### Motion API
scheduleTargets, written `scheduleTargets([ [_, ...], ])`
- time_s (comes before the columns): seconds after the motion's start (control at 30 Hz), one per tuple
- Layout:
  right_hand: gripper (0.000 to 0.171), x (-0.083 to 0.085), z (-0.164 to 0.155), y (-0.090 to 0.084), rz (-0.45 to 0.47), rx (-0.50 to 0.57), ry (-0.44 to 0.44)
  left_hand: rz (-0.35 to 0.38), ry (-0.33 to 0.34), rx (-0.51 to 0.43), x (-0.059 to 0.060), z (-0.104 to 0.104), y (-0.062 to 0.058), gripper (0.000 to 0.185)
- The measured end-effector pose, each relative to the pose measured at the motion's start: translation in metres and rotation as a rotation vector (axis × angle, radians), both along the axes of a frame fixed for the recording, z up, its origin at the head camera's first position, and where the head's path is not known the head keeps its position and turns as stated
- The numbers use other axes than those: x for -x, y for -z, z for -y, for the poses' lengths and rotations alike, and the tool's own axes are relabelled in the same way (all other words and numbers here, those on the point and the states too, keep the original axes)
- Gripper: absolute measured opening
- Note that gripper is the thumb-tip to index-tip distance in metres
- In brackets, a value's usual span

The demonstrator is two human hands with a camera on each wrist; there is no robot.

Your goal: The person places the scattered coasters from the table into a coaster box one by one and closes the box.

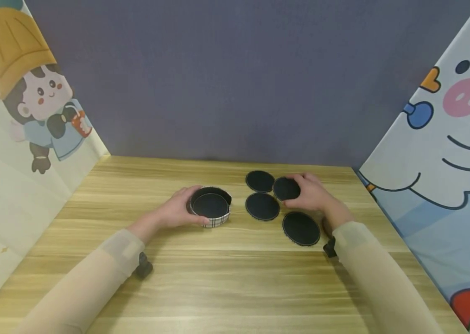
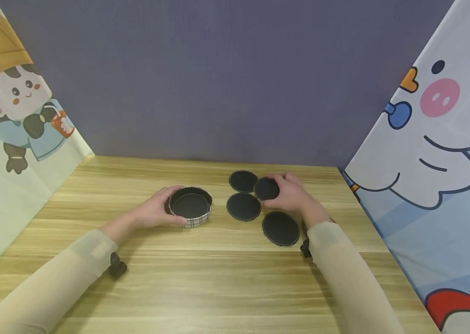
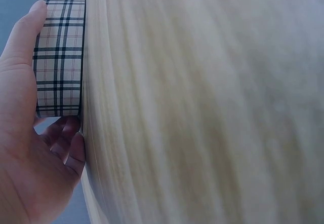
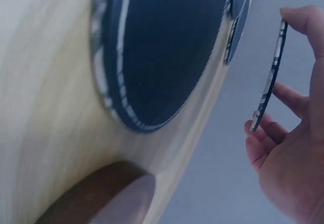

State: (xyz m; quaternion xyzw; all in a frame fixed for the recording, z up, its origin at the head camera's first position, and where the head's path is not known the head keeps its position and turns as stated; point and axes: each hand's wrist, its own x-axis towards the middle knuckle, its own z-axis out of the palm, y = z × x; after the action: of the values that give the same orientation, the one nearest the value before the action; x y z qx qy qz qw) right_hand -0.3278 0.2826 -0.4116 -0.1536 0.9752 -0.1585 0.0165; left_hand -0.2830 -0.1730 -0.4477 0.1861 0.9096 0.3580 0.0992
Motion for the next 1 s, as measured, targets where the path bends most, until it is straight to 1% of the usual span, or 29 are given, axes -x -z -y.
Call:
scheduleTargets([
  [0.2, 0.097, -0.011, 0.017, -0.010, -0.015, 0.022, -0.029, 0.002, 0.002, -0.002, 0.000, 0.000, 0.000, 0.128],
  [0.43, 0.096, -0.020, 0.039, -0.022, -0.016, 0.072, -0.075, 0.003, 0.003, -0.007, 0.001, 0.001, 0.001, 0.127],
  [0.77, 0.092, -0.025, 0.063, -0.029, -0.007, 0.080, -0.128, -0.018, 0.005, 0.004, 0.003, 0.001, 0.003, 0.126],
  [1.0, 0.092, -0.025, 0.084, -0.032, 0.013, 0.078, -0.173, -0.017, 0.004, 0.000, 0.001, 0.000, 0.001, 0.127],
])
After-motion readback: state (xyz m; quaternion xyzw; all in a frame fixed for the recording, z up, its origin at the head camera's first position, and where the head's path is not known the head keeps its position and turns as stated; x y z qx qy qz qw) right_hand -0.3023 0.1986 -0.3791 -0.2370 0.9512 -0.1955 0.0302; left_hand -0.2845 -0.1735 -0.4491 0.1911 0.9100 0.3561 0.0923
